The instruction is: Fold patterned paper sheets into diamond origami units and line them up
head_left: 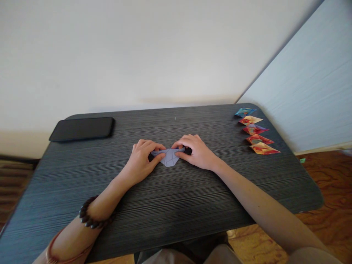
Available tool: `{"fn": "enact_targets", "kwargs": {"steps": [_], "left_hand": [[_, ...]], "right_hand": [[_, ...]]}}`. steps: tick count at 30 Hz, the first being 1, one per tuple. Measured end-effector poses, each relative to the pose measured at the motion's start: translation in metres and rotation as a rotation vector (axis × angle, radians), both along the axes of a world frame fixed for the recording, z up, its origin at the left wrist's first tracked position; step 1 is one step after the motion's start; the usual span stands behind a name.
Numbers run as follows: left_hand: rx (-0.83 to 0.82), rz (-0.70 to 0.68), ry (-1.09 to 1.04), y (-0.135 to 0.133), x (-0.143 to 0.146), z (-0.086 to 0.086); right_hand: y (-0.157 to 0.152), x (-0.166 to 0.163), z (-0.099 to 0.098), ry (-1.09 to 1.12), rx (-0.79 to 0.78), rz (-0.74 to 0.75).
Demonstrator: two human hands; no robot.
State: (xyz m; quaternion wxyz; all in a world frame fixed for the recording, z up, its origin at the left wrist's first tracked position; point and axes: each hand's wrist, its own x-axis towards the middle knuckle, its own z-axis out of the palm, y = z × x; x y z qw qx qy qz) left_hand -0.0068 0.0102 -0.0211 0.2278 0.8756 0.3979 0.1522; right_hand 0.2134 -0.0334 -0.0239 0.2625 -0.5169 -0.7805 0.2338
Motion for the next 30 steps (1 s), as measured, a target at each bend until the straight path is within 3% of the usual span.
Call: {"fn": "enact_targets", "kwargs": {"steps": [7,16,20,30], "left_hand": [[0.012,-0.107,0.023,0.006,-0.005,0.002],[0.069,-0.091,-0.018,0.011,-0.01,-0.005],[0.064,-0.168,-0.062,0.016,-0.014,-0.005],[0.353,-0.285,-0.015,0.008,-0.029,-0.009]], "right_hand": [[0.004,0.004,0.004,-0.006,-0.094,0.027],[0.004,0.003,-0.001,-0.05,-0.035,0.031],[0.003,0.002,-0.002,-0.078,-0.007,0.033],[-0.002,0.005,-0.014,-0.117,0.19,0.086]]}}
